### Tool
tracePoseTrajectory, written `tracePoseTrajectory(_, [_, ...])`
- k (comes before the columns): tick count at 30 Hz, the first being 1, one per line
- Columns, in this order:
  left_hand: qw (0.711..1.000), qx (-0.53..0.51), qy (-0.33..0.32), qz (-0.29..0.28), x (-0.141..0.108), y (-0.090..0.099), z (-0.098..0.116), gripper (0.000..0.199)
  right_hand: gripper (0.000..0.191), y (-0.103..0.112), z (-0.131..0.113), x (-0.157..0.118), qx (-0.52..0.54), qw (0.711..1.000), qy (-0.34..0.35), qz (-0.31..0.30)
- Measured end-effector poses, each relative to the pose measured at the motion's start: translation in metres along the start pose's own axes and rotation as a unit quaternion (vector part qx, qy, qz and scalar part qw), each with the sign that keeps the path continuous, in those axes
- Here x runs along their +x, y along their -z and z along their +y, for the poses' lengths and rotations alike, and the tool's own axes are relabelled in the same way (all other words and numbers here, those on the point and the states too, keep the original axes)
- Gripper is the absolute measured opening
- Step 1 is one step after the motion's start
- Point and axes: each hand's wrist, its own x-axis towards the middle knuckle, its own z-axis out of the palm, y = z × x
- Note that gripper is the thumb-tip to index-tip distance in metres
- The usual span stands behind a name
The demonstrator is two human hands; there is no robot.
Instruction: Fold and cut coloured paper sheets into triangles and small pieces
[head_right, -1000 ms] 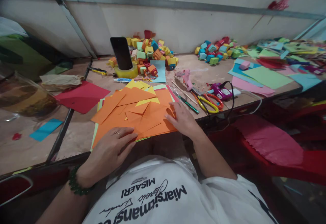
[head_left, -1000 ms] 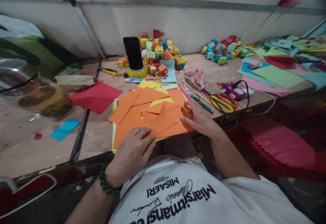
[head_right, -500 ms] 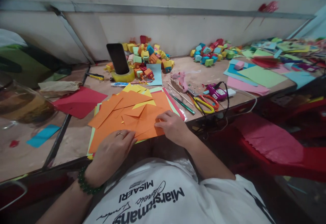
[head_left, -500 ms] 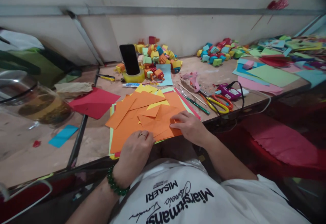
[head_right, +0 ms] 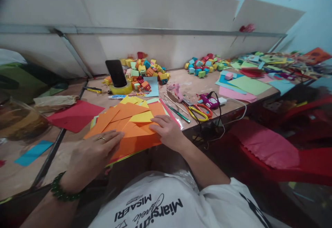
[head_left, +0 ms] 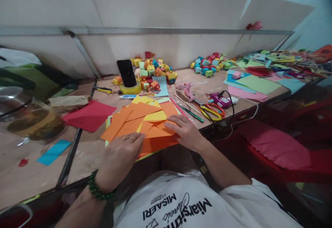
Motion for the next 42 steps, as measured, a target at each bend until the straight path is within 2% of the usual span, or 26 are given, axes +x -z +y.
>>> tracePoseTrajectory(3, [0.997, 0.002, -0.008, 0.078, -0.003, -0.001, -0.018, 0.026, 0.032, 0.003, 0.002, 0.006, 0.014, 0.998, 0.028, 0.050])
tracePoseTrajectory(6, [0.998, 0.025, 0.007, 0.051, -0.005, -0.009, -0.033, 0.029, 0.026, 0.005, -0.009, 0.014, -0.017, 0.996, 0.053, 0.076])
tracePoseTrajectory(8, [0.999, 0.030, 0.021, 0.009, -0.009, -0.019, -0.038, 0.035, 0.023, 0.003, -0.019, 0.019, -0.060, 0.995, 0.066, 0.038])
tracePoseTrajectory(10, [0.999, 0.005, 0.034, -0.031, -0.014, -0.030, -0.036, 0.040, 0.021, -0.002, -0.029, 0.023, -0.097, 0.992, 0.069, -0.038])
tracePoseTrajectory(12, [0.996, -0.047, 0.032, -0.062, -0.019, -0.039, -0.027, 0.037, 0.018, -0.008, -0.036, 0.025, -0.116, 0.985, 0.061, -0.111])
tracePoseTrajectory(14, [0.992, -0.091, 0.026, -0.079, -0.022, -0.043, -0.013, 0.033, 0.014, -0.013, -0.040, 0.026, -0.114, 0.980, 0.053, -0.157])
tracePoseTrajectory(17, [0.993, -0.099, 0.034, -0.057, -0.025, -0.045, 0.004, 0.031, 0.010, -0.017, -0.040, 0.025, -0.069, 0.979, 0.049, -0.187])
tracePoseTrajectory(20, [0.995, -0.088, 0.032, -0.030, -0.025, -0.044, 0.011, 0.033, 0.024, -0.013, -0.033, 0.024, 0.022, 0.979, 0.043, -0.200])
tracePoseTrajectory(23, [0.995, -0.092, 0.031, -0.017, -0.025, -0.043, 0.012, 0.034, 0.035, -0.005, -0.019, 0.024, 0.123, 0.972, 0.008, -0.198])
tracePoseTrajectory(27, [0.995, -0.099, 0.020, -0.010, -0.028, -0.043, 0.012, 0.034, 0.021, 0.006, -0.001, 0.027, 0.262, 0.942, -0.027, -0.211])
tracePoseTrajectory(30, [0.993, -0.111, 0.025, -0.019, -0.032, -0.044, 0.012, 0.032, 0.014, 0.006, 0.010, 0.029, 0.329, 0.916, -0.065, -0.222])
tracePoseTrajectory(32, [0.991, -0.120, 0.033, -0.042, -0.033, -0.044, 0.013, 0.032, 0.013, 0.001, 0.015, 0.029, 0.350, 0.904, -0.113, -0.218])
tracePoseTrajectory(36, [0.985, -0.147, 0.044, -0.077, -0.036, -0.041, 0.017, 0.033, 0.023, -0.010, 0.019, 0.030, 0.373, 0.878, -0.203, -0.222])
tracePoseTrajectory(42, [0.986, -0.158, 0.046, -0.030, -0.043, -0.036, 0.020, 0.029, 0.022, -0.010, 0.005, 0.040, 0.336, 0.887, -0.228, -0.219])
